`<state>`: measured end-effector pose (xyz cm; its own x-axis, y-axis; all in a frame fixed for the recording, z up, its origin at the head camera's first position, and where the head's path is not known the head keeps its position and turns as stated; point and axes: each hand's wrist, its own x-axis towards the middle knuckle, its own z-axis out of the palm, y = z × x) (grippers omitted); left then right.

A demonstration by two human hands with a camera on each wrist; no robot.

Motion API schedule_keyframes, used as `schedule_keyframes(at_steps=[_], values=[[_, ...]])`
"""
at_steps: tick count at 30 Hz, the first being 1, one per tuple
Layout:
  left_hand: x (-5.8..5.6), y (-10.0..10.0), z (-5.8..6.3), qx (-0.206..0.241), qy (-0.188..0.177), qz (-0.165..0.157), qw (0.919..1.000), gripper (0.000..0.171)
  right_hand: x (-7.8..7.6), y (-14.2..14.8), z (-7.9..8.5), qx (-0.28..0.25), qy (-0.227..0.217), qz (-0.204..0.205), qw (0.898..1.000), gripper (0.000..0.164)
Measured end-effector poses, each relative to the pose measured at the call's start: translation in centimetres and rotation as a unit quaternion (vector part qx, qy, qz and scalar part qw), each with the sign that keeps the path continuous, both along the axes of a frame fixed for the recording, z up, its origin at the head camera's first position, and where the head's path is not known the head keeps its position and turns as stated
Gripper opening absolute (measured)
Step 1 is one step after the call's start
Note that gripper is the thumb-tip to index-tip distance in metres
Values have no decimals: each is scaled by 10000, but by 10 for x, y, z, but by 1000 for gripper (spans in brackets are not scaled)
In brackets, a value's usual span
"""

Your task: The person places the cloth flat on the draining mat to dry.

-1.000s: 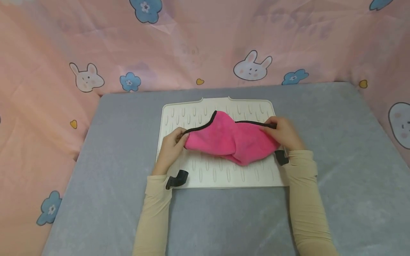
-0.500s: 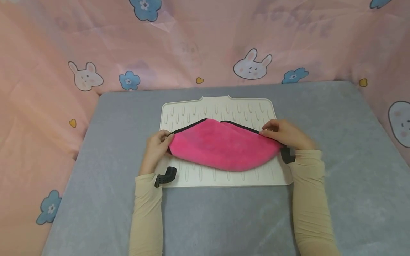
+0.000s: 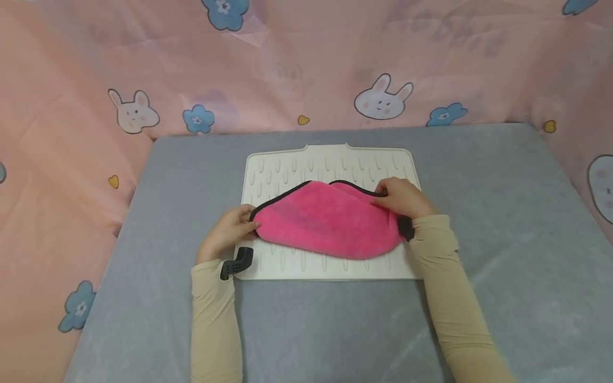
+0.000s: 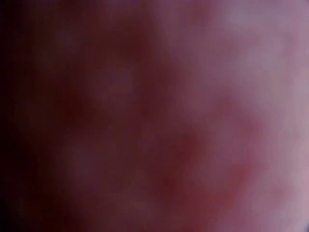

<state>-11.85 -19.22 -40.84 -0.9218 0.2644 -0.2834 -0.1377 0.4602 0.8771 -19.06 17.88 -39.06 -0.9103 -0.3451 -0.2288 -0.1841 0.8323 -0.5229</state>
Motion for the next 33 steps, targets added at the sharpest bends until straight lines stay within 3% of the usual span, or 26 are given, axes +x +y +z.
schedule_keyframes(at_steps=[6, 10, 15, 21, 25, 28, 31, 33], values=[[-1, 0, 2, 494, 187, 665, 9964, 23, 1, 14, -2, -618, 463, -457, 9960, 17], [-1, -1, 5, 734, 308, 1191, 9897, 24, 5, 21, 0, -1041, 389, -702, 9913, 19], [5, -11, 19, 926, 451, 1356, 9854, 27, 15, 23, 6, -1622, -6, -580, 9851, 21], [15, -32, 53, 1136, 892, 1361, 9801, 29, 29, 19, 23, -2475, -564, -42, 9672, 22], [4, -33, 70, 1020, 1096, 1345, 9795, 31, 31, 17, 28, -2701, -644, 61, 9607, 22], [-18, -19, 60, 821, 955, 1547, 9799, 32, 28, 19, 22, -2564, -645, -182, 9643, 22], [-39, 2, 37, 854, 614, 1769, 9786, 35, 24, 24, 9, -2315, -687, -646, 9683, 23], [-47, 14, 23, 959, 326, 1832, 9778, 38, 22, 29, 0, -2235, -712, -958, 9674, 24]])
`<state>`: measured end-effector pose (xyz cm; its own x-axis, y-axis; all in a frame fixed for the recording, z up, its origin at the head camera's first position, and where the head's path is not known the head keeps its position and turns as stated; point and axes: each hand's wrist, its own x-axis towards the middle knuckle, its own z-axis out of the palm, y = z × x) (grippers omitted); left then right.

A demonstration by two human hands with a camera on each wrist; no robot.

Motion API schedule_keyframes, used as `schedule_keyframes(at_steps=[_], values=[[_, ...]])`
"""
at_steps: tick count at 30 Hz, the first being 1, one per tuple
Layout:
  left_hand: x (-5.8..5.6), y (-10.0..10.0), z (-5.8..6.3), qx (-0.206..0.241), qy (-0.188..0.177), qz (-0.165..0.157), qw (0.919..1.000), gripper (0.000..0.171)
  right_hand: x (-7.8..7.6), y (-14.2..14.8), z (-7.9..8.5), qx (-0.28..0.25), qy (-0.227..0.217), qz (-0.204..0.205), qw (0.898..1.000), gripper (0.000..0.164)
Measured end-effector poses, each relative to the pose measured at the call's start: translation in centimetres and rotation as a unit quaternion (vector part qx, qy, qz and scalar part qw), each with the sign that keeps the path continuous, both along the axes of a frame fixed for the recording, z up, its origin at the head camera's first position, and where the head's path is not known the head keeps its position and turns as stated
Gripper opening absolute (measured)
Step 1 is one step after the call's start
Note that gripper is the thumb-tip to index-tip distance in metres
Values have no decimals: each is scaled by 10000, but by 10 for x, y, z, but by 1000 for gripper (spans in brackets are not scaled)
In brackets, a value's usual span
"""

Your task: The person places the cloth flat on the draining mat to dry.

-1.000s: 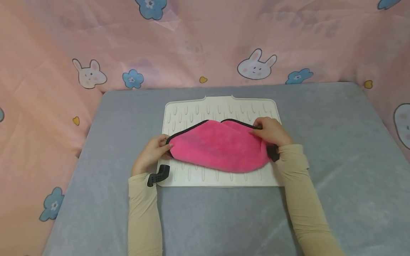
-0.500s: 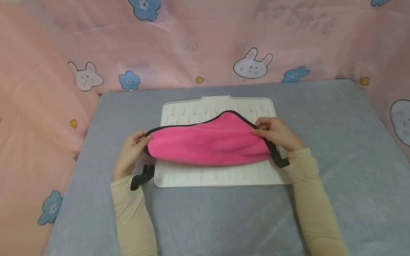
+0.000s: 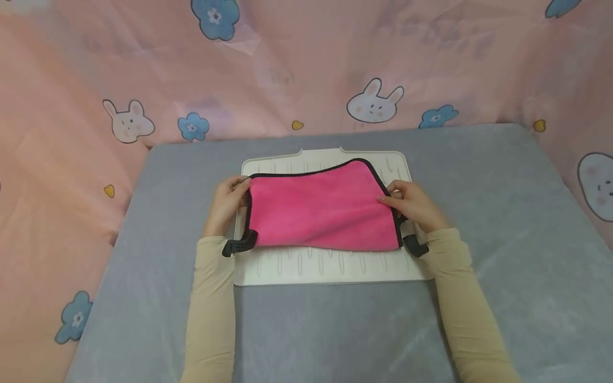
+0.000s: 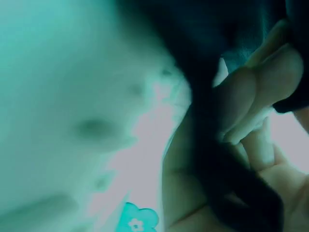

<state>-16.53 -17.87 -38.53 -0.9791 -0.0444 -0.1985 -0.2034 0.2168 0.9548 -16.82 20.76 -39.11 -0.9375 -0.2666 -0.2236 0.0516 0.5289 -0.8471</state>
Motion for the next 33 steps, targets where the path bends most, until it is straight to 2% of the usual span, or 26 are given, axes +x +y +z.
schedule_keyframes(at_steps=[3, 6, 9, 11, 13, 18, 22, 24, 27, 29, 33], values=[[0, 7, -15, -41, -399, -248, 9989, 40, 0, 5, -10, -23, -62, -298, 9995, 23], [7, 4, -21, -589, -772, -779, 9922, 33, 0, 7, -14, -65, -84, -401, 9991, 24], [16, -1, -22, -925, -888, -1372, 9822, 23, 1, 8, -14, 12, -151, -401, 9991, 24], [17, -3, -22, -896, -815, -1501, 9812, 18, 1, 8, -13, 106, -169, -383, 9991, 24], [14, -4, -22, -850, -654, -1406, 9842, 15, 0, 8, -11, 151, -185, -364, 9991, 24], [-4, 0, -13, -1207, -25, -612, 9908, 20, -7, 5, -3, 120, -52, -409, 9991, 25], [-19, 6, -8, -1073, 312, -64, 9937, 25, -12, 3, 1, 26, 247, -713, 9971, 25], [-25, 9, -9, -890, 268, 54, 9957, 28, -14, 3, 0, 139, 351, -896, 9953, 27], [-30, 11, -14, -768, -7, -137, 9970, 35, -17, 4, -5, 454, 323, -1020, 9932, 29], [-28, 10, -17, -768, -334, -367, 9958, 38, -18, 5, -9, 668, 256, -1000, 9924, 29], [-9, 4, -19, -981, -715, -834, 9891, 40, -15, 10, -11, 878, 197, -752, 9931, 31]])
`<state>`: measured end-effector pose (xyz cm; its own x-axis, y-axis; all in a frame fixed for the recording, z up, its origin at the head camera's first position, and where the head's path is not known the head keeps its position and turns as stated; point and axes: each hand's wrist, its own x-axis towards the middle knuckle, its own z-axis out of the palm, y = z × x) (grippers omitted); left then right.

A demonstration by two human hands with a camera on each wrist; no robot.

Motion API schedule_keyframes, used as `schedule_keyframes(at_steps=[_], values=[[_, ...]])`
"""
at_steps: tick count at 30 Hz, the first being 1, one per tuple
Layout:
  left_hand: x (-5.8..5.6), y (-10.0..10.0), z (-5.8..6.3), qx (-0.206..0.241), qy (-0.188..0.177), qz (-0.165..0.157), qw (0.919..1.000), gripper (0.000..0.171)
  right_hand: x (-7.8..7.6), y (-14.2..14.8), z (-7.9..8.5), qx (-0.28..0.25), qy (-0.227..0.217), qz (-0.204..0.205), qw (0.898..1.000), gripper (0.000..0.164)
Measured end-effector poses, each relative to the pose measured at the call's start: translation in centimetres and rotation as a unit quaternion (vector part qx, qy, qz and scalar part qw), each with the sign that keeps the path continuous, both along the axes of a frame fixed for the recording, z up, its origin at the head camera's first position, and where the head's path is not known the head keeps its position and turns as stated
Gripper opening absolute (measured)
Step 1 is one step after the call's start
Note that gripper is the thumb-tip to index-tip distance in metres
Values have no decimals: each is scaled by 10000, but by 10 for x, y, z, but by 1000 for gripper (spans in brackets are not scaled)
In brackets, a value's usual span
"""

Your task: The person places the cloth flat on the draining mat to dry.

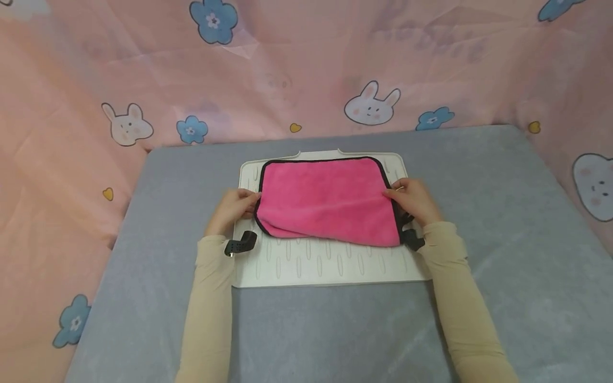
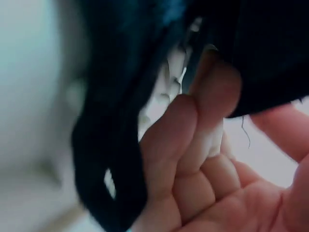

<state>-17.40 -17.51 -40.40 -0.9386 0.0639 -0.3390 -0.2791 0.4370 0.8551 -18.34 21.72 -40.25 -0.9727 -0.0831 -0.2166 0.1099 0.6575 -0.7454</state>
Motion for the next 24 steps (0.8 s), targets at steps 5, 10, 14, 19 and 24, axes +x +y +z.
schedule_keyframes(at_steps=[5, 10, 14, 19, 24], values=[[32, -3, -2, 39, -72, -474, 9988, 32, 14, 11, 7, 285, 97, 390, 9988, 38], [50, 3, -10, 26, 166, -393, 9991, 21, 25, 18, 17, 659, 237, 727, 9949, 33], [56, 7, -11, -9, 395, -178, 9991, 19, 30, 20, 24, 1065, 67, 1194, 9871, 26], [56, 11, -13, -182, 446, -57, 9988, 19, 36, 18, 26, 1200, -684, 1991, 9702, 26], [57, 17, -16, -9, 441, 55, 9990, 18, 36, 13, 23, 1086, -690, 2290, 9649, 30]])
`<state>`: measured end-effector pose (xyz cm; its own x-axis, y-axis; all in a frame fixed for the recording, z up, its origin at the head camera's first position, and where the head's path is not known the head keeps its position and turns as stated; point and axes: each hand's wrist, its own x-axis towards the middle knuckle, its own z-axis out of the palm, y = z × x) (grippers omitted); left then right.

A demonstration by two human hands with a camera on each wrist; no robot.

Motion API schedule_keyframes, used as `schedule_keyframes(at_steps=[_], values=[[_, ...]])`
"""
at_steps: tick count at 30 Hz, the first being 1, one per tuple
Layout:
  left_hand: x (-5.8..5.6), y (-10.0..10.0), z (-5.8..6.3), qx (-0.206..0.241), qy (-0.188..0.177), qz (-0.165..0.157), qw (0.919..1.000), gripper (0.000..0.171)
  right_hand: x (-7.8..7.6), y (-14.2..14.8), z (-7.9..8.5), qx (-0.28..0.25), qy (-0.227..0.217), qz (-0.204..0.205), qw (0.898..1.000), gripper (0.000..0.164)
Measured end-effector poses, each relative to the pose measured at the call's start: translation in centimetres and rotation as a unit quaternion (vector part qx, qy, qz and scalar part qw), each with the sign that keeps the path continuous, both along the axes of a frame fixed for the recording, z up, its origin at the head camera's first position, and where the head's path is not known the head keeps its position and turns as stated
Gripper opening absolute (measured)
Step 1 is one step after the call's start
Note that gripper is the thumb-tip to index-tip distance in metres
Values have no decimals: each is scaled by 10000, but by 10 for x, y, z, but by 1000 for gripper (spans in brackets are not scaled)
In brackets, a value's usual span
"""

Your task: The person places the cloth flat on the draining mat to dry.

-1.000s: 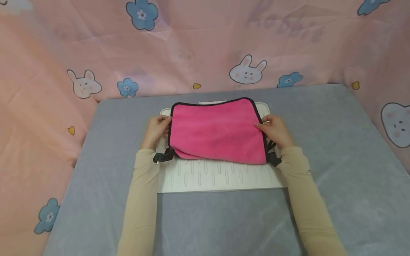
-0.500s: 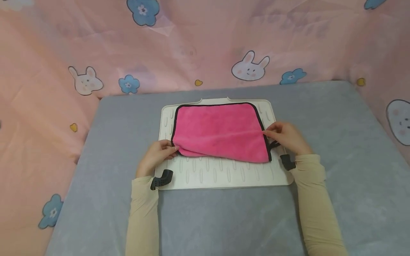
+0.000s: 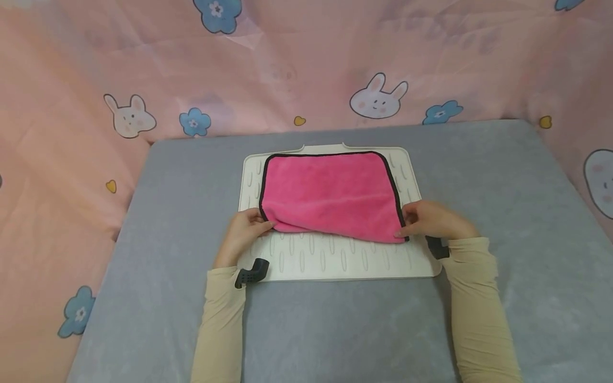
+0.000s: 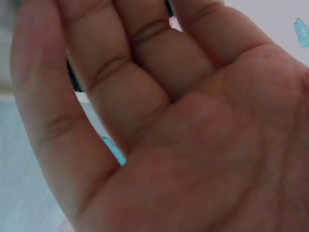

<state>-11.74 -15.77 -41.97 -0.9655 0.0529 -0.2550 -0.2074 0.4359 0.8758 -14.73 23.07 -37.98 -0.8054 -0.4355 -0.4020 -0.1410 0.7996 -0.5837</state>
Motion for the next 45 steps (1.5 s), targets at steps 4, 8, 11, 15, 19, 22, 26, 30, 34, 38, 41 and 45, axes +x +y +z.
schedule_keyframes(at_steps=[4, 8, 11, 15, 19, 22, 26, 30, 34, 38, 41, 45], values=[[1, 3, -1, 246, -106, 112, 9996, 17, -2, 1, -1, -207, 263, 49, 9994, 25], [1, 3, 0, 558, -197, 166, 9981, 15, -4, 2, 1, -454, 368, -282, 9979, 17], [0, 1, 1, 1075, -245, 337, 9933, 12, -4, 3, 1, -759, 228, -582, 9952, 16], [1, -3, 4, 1690, -267, 659, 9831, 12, -3, 3, 3, -1288, -9, -832, 9882, 19], [2, -9, 7, 1767, -232, 808, 9807, 16, -2, 4, 4, -1756, -232, -901, 9800, 19], [3, -14, 9, 1617, -182, 766, 9837, 17, -2, 4, 4, -1771, -401, -874, 9795, 20], [5, -20, 8, 1263, -355, 222, 9911, 19, -1, 4, 3, -1422, -735, -731, 9844, 23], [8, -24, 7, 869, -650, -707, 9916, 30, 0, 4, 1, -1216, -945, -366, 9874, 24], [10, -26, 7, 729, -670, -1345, 9860, 36, 0, 5, 0, -1227, -1019, -70, 9872, 22], [11, -28, 9, 820, -799, -1486, 9822, 28, 0, 5, -3, -1287, -1116, -55, 9854, 21], [12, -31, 11, 891, -985, -1464, 9803, 18, -2, 6, -6, -1417, -1139, -298, 9829, 22], [14, -36, 14, 908, -1004, -1577, 9782, 11, -3, 8, -6, -1570, -950, -709, 9805, 19]])
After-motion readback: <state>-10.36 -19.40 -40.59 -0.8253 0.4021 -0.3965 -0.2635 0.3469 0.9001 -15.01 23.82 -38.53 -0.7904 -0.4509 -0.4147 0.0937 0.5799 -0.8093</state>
